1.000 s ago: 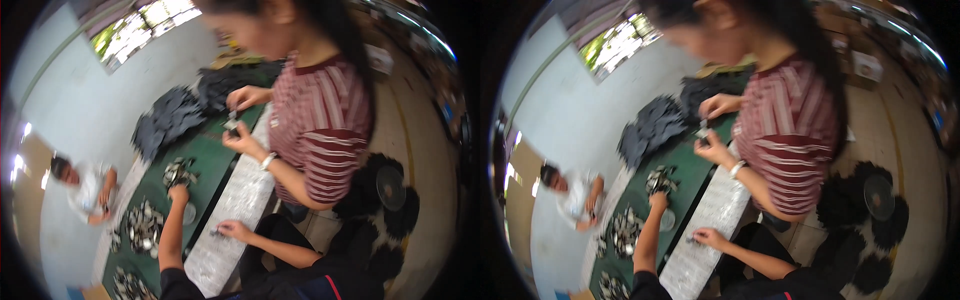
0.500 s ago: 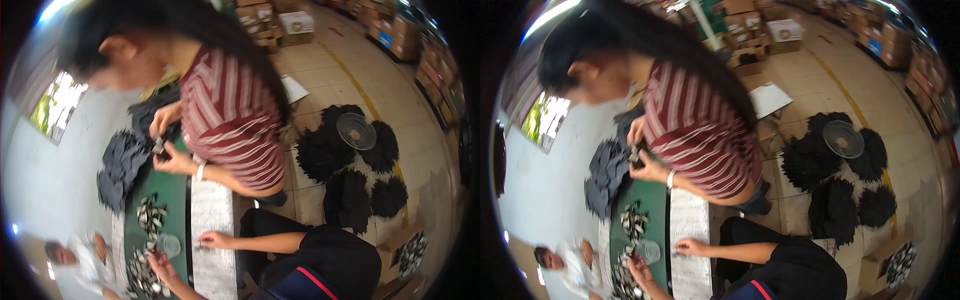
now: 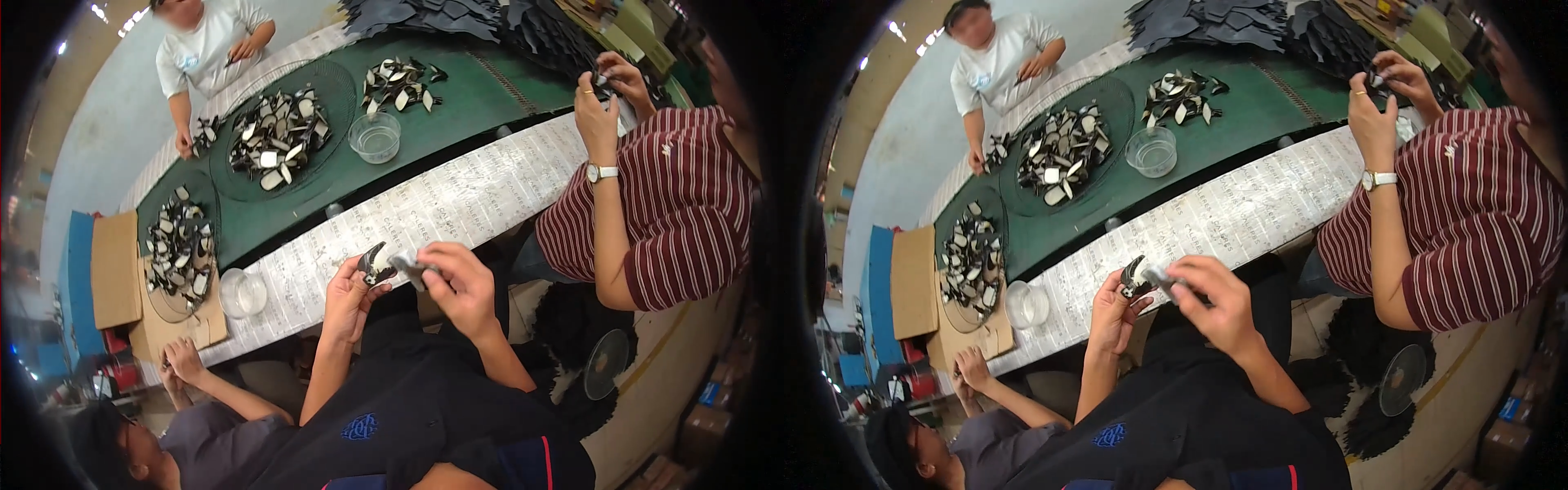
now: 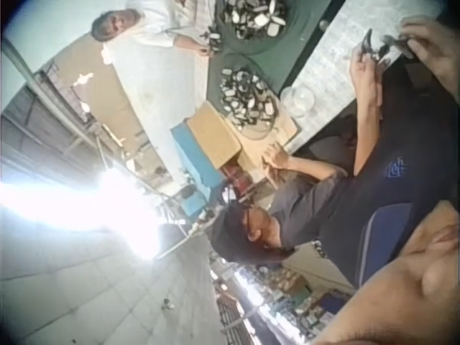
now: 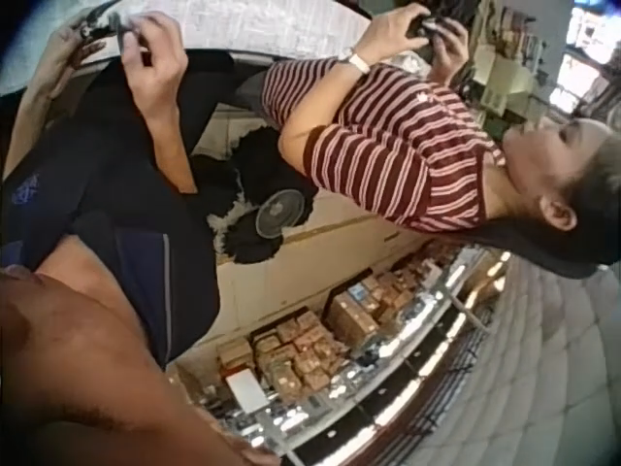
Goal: Assemble shoe upper components by applying adhesive and attaching linings or reinforcements.
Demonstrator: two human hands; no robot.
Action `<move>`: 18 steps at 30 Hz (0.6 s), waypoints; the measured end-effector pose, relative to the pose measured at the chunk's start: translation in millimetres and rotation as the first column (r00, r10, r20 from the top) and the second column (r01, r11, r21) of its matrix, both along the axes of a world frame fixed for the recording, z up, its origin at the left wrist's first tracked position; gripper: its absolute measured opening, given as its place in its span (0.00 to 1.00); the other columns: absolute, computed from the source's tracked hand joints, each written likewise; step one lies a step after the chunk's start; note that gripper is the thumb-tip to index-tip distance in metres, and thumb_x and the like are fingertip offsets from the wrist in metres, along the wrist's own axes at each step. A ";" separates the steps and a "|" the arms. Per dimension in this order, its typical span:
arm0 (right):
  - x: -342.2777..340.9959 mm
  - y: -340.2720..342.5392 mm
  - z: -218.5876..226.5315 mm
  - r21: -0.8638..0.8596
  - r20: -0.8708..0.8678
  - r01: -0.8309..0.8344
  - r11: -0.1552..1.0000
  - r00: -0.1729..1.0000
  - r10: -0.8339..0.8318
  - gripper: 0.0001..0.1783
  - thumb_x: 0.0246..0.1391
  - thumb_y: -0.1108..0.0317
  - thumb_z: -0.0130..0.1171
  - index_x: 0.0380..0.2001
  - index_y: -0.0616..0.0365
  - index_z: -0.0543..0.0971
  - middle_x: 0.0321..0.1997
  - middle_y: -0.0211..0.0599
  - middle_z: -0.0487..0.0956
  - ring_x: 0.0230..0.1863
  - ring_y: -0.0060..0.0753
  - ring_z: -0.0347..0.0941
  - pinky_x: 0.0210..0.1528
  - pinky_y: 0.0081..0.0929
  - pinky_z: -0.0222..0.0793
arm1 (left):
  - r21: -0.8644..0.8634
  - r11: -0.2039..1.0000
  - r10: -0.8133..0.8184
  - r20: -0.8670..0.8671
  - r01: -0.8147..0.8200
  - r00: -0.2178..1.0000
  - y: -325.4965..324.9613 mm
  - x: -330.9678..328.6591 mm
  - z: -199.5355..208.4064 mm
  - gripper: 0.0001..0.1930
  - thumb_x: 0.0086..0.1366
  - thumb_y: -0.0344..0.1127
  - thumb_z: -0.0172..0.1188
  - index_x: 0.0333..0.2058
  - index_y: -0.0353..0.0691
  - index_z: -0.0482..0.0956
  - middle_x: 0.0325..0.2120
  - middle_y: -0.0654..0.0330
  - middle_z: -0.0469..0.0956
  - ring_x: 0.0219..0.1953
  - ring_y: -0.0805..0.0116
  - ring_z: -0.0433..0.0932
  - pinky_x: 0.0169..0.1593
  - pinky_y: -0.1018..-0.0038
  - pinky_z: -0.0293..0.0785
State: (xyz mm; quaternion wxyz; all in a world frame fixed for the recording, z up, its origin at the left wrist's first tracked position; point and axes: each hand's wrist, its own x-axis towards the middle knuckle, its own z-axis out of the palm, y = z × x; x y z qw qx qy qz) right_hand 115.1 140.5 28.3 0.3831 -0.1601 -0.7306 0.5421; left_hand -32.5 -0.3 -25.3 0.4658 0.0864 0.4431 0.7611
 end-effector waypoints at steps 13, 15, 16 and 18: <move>-7.4 -32.6 15.5 0.546 0.007 0.005 0.838 1.000 -0.010 0.19 0.42 0.83 0.66 0.41 0.63 0.81 0.45 0.47 0.77 0.38 0.38 0.79 0.36 0.27 0.79 | 0.183 0.983 0.010 -0.013 -0.007 1.000 -10.3 14.5 12.4 0.19 0.67 0.33 0.57 0.53 0.32 0.67 0.41 0.54 0.79 0.39 0.67 0.80 0.45 0.72 0.79; -9.0 -31.6 13.0 0.526 -0.008 0.001 0.851 1.000 0.004 0.18 0.43 0.83 0.66 0.41 0.63 0.81 0.45 0.46 0.77 0.38 0.37 0.79 0.36 0.26 0.78 | 0.184 0.983 0.012 -0.012 -0.009 1.000 -9.7 14.9 13.9 0.19 0.68 0.33 0.57 0.53 0.32 0.67 0.41 0.54 0.79 0.39 0.67 0.80 0.44 0.72 0.79; -9.5 -31.3 12.4 0.502 -0.027 -0.002 0.865 0.999 0.018 0.18 0.43 0.82 0.66 0.41 0.63 0.81 0.44 0.46 0.78 0.38 0.37 0.79 0.35 0.26 0.78 | 0.172 0.985 0.008 -0.006 -0.007 1.000 -9.3 14.5 14.1 0.19 0.68 0.34 0.57 0.53 0.32 0.67 0.41 0.54 0.79 0.39 0.67 0.80 0.44 0.72 0.79; -8.4 -30.0 14.3 0.456 -0.020 -0.010 0.890 1.000 0.022 0.17 0.44 0.82 0.65 0.41 0.63 0.81 0.44 0.46 0.78 0.37 0.35 0.79 0.35 0.24 0.77 | 0.162 0.987 0.006 0.000 -0.006 1.000 -9.3 13.7 14.1 0.19 0.68 0.34 0.57 0.54 0.32 0.67 0.42 0.54 0.79 0.39 0.67 0.80 0.44 0.71 0.79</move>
